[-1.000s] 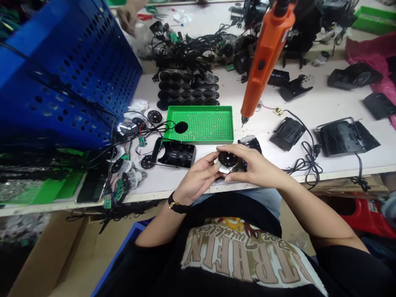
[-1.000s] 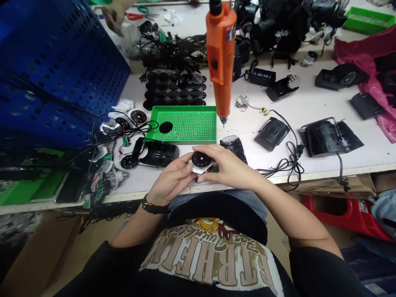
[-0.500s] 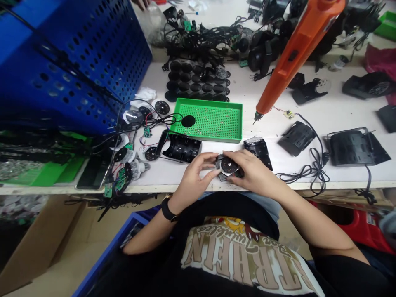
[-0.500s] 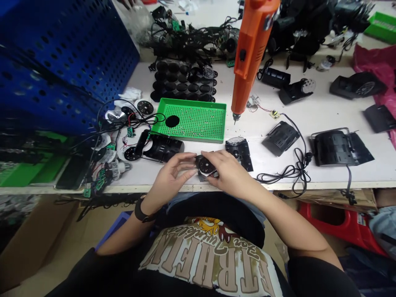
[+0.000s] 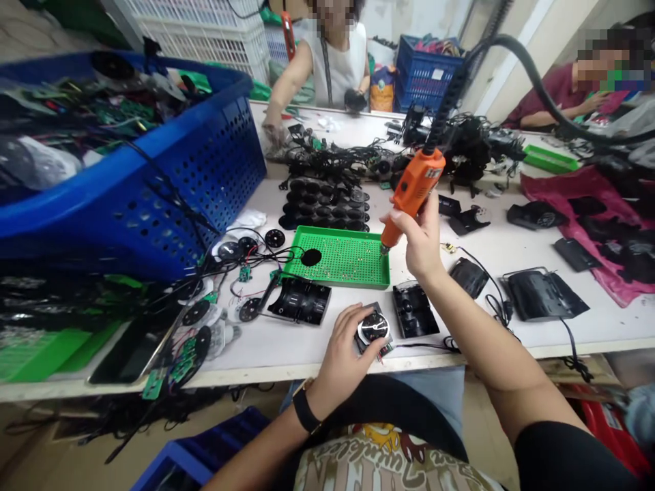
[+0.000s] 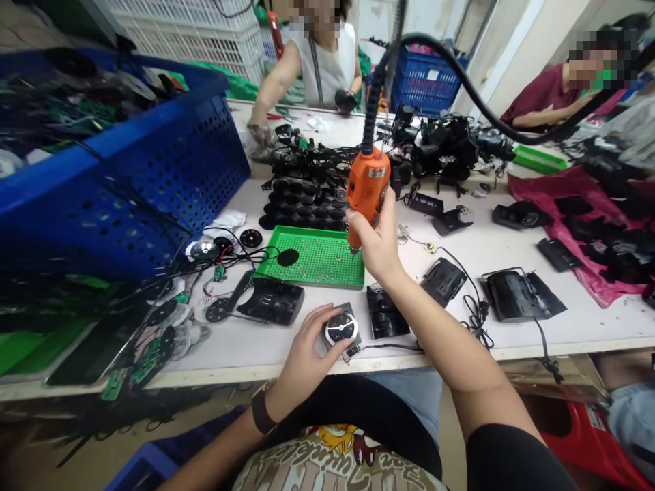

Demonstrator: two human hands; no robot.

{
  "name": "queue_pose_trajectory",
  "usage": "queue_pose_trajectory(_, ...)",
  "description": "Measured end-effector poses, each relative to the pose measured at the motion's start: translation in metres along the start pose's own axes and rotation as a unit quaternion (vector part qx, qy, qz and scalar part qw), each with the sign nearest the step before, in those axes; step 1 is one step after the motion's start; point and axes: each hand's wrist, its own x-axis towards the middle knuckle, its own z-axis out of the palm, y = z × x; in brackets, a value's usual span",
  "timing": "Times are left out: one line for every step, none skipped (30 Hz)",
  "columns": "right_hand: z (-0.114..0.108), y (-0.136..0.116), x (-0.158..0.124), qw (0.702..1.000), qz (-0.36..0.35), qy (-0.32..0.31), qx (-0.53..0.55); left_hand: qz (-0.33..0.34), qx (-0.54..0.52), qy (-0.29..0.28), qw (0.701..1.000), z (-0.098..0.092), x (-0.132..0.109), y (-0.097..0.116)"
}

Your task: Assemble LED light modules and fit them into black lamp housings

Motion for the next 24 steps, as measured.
queue_pose_trajectory(0.003, -0.003, -0.004, 0.999, -0.006, 0.036, 0.018, 0.002, -0.002, 0.002, 1.000, 0.001, -0.001, -0.002)
queue_pose_trajectory(0.005, -0.008, -0.010, 0.997, -0.010, 0.072, 0.040, 0.004, -0.002, 0.004, 1.000, 0.001, -0.002, -0.003)
queue_pose_trajectory(0.006, -0.012, -0.016, 0.994, -0.009, 0.096, 0.060, 0.007, -0.002, 0.005, 1.000, 0.002, -0.002, -0.005)
queue_pose_trajectory(0.005, -0.017, -0.023, 0.993, 0.000, 0.094, 0.073, 0.010, -0.001, 0.006, 1.000, 0.002, -0.002, -0.006)
queue_pose_trajectory(0.003, -0.023, -0.030, 0.993, 0.013, 0.087, 0.083, 0.015, 0.001, 0.005, 1.000, 0.002, -0.002, -0.006)
queue_pose_trajectory(0.000, -0.028, -0.038, 0.992, 0.029, 0.080, 0.092, 0.020, 0.004, 0.004, 1.000, 0.002, -0.002, -0.005)
queue_pose_trajectory(-0.003, -0.034, -0.045, 0.991, 0.045, 0.077, 0.102, 0.026, 0.006, 0.003, 1.000, 0.002, -0.002, -0.004)
queue_pose_trajectory(-0.007, -0.039, -0.053, 0.989, 0.057, 0.078, 0.114, 0.032, 0.009, 0.002, 0.999, 0.002, -0.001, -0.003)
queue_pose_trajectory(-0.011, -0.044, -0.060, 0.986, 0.065, 0.078, 0.130, 0.036, 0.010, 0.003, 0.999, 0.002, -0.001, -0.001)
queue_pose_trajectory(-0.014, -0.049, -0.067, 0.983, 0.071, 0.078, 0.147, 0.042, 0.010, 0.005, 0.999, 0.002, -0.001, 0.001)
queue_pose_trajectory(-0.018, -0.053, -0.075, 0.981, 0.074, 0.077, 0.163, 0.046, 0.008, 0.006, 0.999, 0.003, -0.001, 0.002)
queue_pose_trajectory(-0.021, -0.056, -0.081, 0.979, 0.077, 0.072, 0.172, 0.043, 0.006, 0.001, 0.999, 0.003, 0.000, 0.003)
queue_pose_trajectory(-0.023, -0.060, -0.088, 0.980, 0.082, 0.064, 0.171, 0.041, 0.003, -0.002, 0.999, 0.003, 0.000, 0.004)
queue_pose_trajectory(-0.025, -0.063, -0.094, 0.982, 0.088, 0.054, 0.159, 0.037, -0.001, -0.005, 0.999, 0.003, 0.000, 0.005)
queue_pose_trajectory(-0.027, -0.066, -0.099, 0.985, 0.093, 0.043, 0.141, 0.034, -0.003, -0.006, 0.999, 0.003, 0.000, 0.005)
queue_pose_trajectory(-0.029, -0.069, -0.103, 0.987, 0.098, 0.036, 0.125, 0.033, -0.004, -0.006, 0.999, 0.003, 0.000, 0.005)
queue_pose_trajectory(-0.031, -0.072, -0.106, 0.987, 0.105, 0.030, 0.119, 0.034, -0.005, -0.004, 0.999, 0.004, 0.000, 0.006)
queue_pose_trajectory(-0.032, -0.075, -0.108, 0.986, 0.111, 0.026, 0.123, 0.035, -0.005, -0.003, 0.999, 0.004, 0.000, 0.006)
queue_pose_trajectory(-0.033, -0.078, -0.110, 0.984, 0.115, 0.025, 0.137, 0.037, -0.005, -0.001, 0.999, 0.004, -0.001, 0.006)
queue_pose_trajectory(-0.034, -0.080, -0.110, 0.980, 0.121, 0.018, 0.154, 0.040, -0.006, 0.000, 0.999, 0.004, -0.001, 0.005)
queue_pose_trajectory(-0.035, -0.083, -0.110, 0.978, 0.127, 0.010, 0.167, 0.041, -0.006, 0.000, 0.999, 0.004, -0.002, 0.005)
queue_pose_trajectory(-0.035, -0.084, -0.110, 0.976, 0.130, -0.002, 0.172, 0.041, -0.007, 0.000, 0.999, 0.004, -0.002, 0.004)
queue_pose_trajectory(-0.036, -0.086, -0.110, 0.977, 0.130, -0.014, 0.169, 0.041, -0.008, -0.001, 0.999, 0.004, -0.002, 0.003)
queue_pose_trajectory(-0.036, -0.087, -0.110, 0.979, 0.128, -0.024, 0.159, 0.041, -0.008, -0.002, 0.999, 0.005, -0.002, 0.002)
